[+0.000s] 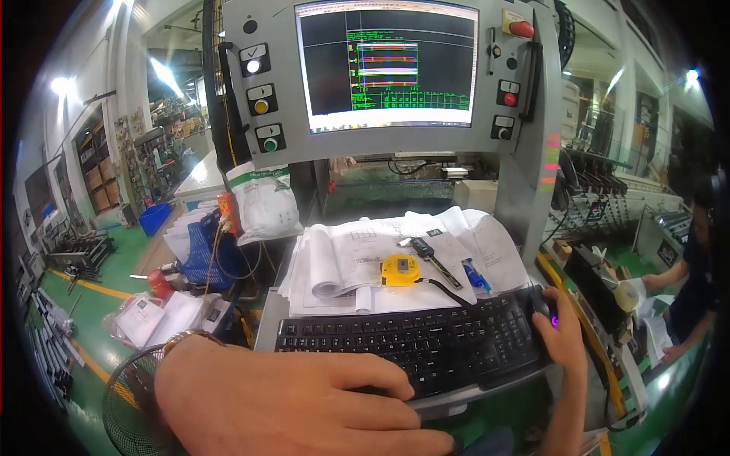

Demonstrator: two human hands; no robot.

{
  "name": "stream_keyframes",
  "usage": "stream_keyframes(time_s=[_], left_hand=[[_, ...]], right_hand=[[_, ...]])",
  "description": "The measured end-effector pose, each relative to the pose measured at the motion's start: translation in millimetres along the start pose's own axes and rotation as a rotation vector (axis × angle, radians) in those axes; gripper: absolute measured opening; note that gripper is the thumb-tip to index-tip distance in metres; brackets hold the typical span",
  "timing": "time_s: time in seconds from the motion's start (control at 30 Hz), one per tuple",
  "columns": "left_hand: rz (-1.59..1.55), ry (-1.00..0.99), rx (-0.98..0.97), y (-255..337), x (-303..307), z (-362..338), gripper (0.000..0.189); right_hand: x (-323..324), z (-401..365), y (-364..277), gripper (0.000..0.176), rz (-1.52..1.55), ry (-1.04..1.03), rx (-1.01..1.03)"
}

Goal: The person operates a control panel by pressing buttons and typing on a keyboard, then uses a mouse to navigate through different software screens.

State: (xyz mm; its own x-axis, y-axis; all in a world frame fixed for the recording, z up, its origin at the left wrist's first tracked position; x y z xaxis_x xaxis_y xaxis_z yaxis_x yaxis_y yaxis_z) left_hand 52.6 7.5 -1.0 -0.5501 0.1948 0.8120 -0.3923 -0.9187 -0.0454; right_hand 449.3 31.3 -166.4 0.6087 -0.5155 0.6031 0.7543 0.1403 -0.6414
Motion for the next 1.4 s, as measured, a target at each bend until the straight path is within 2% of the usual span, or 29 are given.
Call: stream_keyframes(time_s=[0.1,0.23,0.3,0.4,0.43,0.5,0.63,0.87,0.93,1.03,1.1,1.17,1.37,1.4], left_hand=[[-0.055,0.008,-0.010,-1.3,-7.8,-1.0,0.081],[-0.219,-0.178,0.001,-3.6,10.3,15.4,0.092],[-0.321,-0.190,0.031,-2.3,5.3,17.1,0.096],[-0.420,-0.058,0.062,-1.7,-24.9,4.1,0.100],[-0.410,-0.003,0.028,-4.0,-29.9,4.8,0.100],[-0.376,-0.047,-0.017,-5.4,-28.3,5.6,0.102],[-0.362,-0.313,-0.015,-7.0,-0.2,17.8,0.103],[-0.394,-0.237,-0.045,-5.0,-9.8,12.6,0.103],[-0.379,-0.252,-0.046,-3.7,-4.9,15.3,0.103],[-0.354,-0.296,-0.061,-3.3,-2.2,15.1,0.100],[-0.414,-0.399,-0.023,-4.5,2.0,13.5,0.081],[-0.552,-0.577,0.092,-3.4,13.7,10.1,0.050],[-0.552,-0.493,0.122,1.5,14.9,11.8,0.045],[-0.456,-0.333,0.055,2.2,8.0,10.7,0.058]], right_hand=[[0.3,0.9,-3.1,0.056,0.006,-0.008,0.015],[0.3,0.1,-1.4,0.059,0.002,-0.024,0.042],[1.0,0.6,-1.0,0.059,0.008,-0.025,0.028],[-1.0,0.9,4.8,0.058,0.029,-0.012,0.008],[-1.7,1.0,5.5,0.058,0.035,-0.006,-0.001],[-2.1,0.7,6.9,0.058,0.046,-0.003,-0.010],[-1.8,0.9,0.9,0.059,0.078,-0.019,-0.038],[-0.1,1.7,-0.5,0.057,0.014,-0.047,-0.019],[-1.6,3.9,9.9,0.059,-0.063,-0.044,0.064],[-1.5,3.3,5.1,0.062,-0.033,-0.051,0.082],[0.4,2.0,-0.5,0.062,0.009,-0.045,0.050],[-0.3,1.2,-2.3,0.062,0.036,-0.037,0.010],[-0.2,0.7,0.4,0.060,-0.025,-0.025,0.044],[0.0,1.6,0.3,0.060,-0.024,-0.022,0.049]])
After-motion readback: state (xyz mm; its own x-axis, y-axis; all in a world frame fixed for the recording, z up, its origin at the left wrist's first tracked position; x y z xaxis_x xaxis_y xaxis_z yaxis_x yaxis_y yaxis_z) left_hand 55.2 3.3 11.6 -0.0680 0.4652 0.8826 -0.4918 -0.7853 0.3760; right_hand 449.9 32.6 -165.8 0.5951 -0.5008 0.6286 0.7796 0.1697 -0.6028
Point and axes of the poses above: each hand's wrist, its own z-axis towards the middle knuckle, its own x-axis out of the back of the hand, y = z × x, the point moved 2 cm from there along z, towards the middle knuckle, and after that the axes turned 2 degrees about -y, right-handed, at the moved point
